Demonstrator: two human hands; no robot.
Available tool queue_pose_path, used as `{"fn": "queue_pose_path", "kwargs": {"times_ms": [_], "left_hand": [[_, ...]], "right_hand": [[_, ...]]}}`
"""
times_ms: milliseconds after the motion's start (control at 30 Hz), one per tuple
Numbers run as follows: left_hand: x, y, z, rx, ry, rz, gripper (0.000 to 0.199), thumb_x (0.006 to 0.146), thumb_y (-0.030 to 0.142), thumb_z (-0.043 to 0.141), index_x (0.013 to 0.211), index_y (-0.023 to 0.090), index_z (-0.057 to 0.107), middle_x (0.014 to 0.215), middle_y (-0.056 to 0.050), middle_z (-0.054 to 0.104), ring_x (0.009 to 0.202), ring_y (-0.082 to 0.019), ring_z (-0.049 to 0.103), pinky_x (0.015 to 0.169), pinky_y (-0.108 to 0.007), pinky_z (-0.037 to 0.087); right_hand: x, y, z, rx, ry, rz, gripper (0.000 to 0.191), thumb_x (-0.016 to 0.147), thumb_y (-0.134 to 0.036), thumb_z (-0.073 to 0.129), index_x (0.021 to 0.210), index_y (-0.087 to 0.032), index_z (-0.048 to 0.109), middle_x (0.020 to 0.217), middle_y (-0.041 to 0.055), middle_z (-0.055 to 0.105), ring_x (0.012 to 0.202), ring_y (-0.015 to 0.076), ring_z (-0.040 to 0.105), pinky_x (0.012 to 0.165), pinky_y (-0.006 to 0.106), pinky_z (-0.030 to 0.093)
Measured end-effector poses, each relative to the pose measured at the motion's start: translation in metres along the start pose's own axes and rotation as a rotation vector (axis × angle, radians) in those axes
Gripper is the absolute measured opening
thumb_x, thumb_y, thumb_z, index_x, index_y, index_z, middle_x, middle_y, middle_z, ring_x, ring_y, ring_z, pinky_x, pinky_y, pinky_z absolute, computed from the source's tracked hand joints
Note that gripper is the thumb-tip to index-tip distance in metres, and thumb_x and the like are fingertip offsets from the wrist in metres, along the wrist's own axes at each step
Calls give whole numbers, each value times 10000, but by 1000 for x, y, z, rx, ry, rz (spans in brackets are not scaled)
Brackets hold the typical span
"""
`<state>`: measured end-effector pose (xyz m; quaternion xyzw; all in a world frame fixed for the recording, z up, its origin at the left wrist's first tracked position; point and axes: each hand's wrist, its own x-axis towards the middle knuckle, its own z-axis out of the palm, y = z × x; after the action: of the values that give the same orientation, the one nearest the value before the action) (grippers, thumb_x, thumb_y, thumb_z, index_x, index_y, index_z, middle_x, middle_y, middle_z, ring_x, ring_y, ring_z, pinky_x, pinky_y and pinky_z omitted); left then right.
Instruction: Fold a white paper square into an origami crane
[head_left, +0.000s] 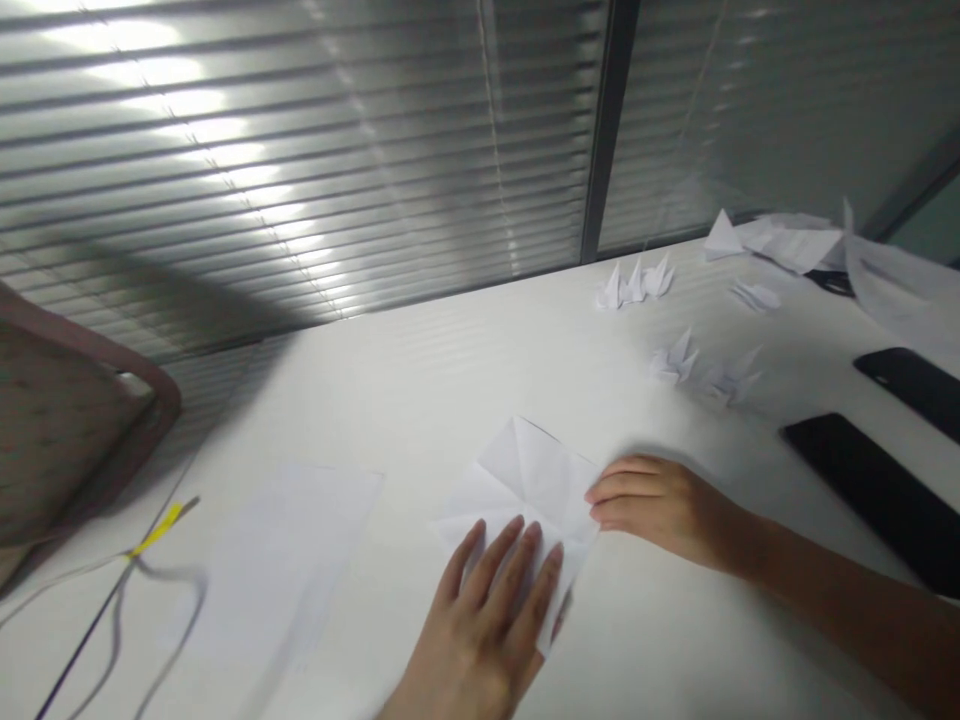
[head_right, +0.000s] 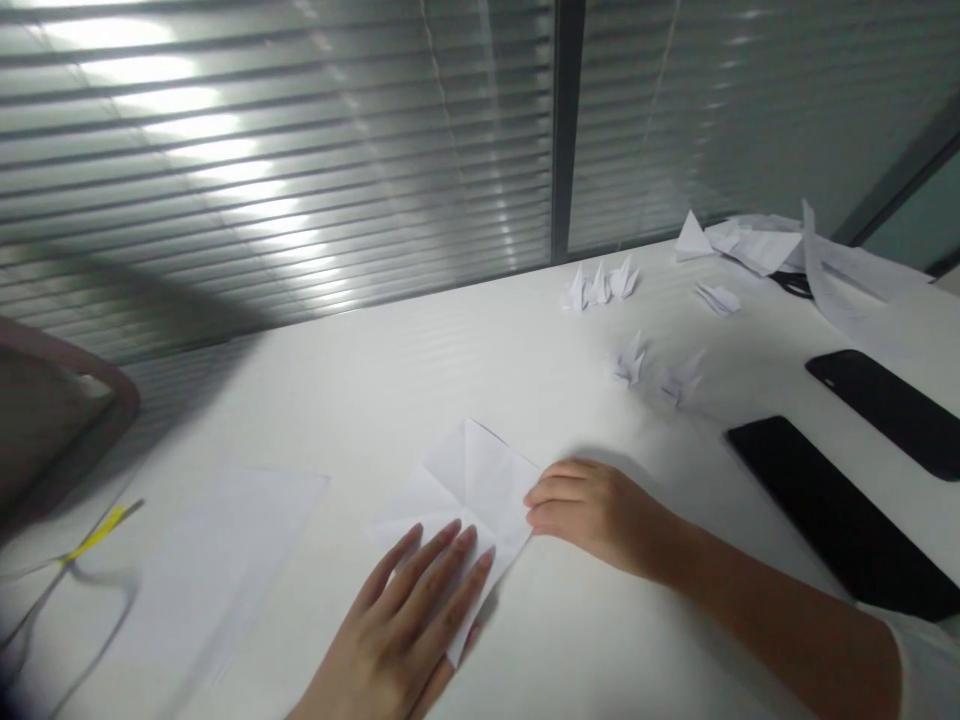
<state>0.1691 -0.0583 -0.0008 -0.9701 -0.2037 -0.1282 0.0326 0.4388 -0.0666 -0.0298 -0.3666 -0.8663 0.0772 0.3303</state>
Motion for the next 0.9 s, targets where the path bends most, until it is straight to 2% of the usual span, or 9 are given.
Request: {"fn": "queue_pose_path", "kwargs": {"times_ms": [100, 167, 267, 300, 367, 567, 700, 900], "left_hand": [[2, -5, 0, -118, 52, -56, 338, 932, 201, 467, 1252, 180, 573, 1251, -63, 633, 1202, -234, 539, 1020, -400, 439], [5, -8, 0, -255, 64, -154, 296, 925, 178, 471, 1191, 176, 602, 1176, -60, 668, 1147, -210, 568, 980, -357, 475], [7, -13, 3, -460, 86, -399, 193, 922, 185, 492, 826, 205, 659, 1048, -49, 679, 1032, -187, 599, 855, -292, 532], [7, -15, 4, -496, 103, -467, 250, 919, 201, 506, 694, 204, 617, 1008, -49, 667, 988, -184, 606, 813, -278, 539], [6, -18, 8, -523, 128, -547, 339, 909, 236, 534, 572, 196, 528, 946, -53, 633, 913, -175, 614, 752, -256, 539], [5, -23, 11, -533, 62, -628, 328, 896, 281, 572, 587, 186, 512, 840, -25, 531, 766, -113, 599, 659, -176, 488], [9, -25, 10, -515, 83, -600, 292, 899, 280, 567, 628, 182, 523, 829, -15, 504, 742, -99, 586, 674, -164, 473], [15, -25, 6, -452, 91, -574, 303, 915, 278, 531, 628, 182, 522, 769, -7, 505, 621, -85, 568, 583, -175, 468]], "right_hand": [[3, -1, 2, 117, -5, 128, 89, 886, -190, 592, 861, -185, 677, 894, 28, 711, 856, 138, 626, 790, 287, 498], [6, -3, 1, 184, -2, 232, 74, 873, -191, 610, 832, -189, 671, 861, 24, 691, 823, 140, 616, 766, 289, 484], [10, -7, 1, 225, 5, 412, 68, 844, -190, 646, 776, -185, 646, 827, 23, 646, 804, 148, 590, 734, 288, 468], [12, -9, 1, 218, 6, 461, 75, 837, -191, 653, 764, -184, 635, 823, 23, 631, 805, 151, 582, 728, 290, 464], [14, -11, 2, 178, 3, 528, 94, 832, -191, 656, 749, -183, 611, 823, 23, 606, 812, 161, 567, 732, 308, 452], [17, -21, 7, 36, 15, 605, 118, 834, -166, 629, 749, -179, 547, 856, 38, 561, 823, 186, 540, 756, 359, 421], [19, -25, 8, -32, 56, 610, 179, 830, -151, 612, 708, -177, 485, 835, 46, 558, 800, 188, 540, 752, 358, 420], [18, -25, 9, -121, 59, 578, 177, 844, -163, 596, 728, -181, 463, 827, 58, 561, 810, 203, 543, 755, 364, 423]]}}
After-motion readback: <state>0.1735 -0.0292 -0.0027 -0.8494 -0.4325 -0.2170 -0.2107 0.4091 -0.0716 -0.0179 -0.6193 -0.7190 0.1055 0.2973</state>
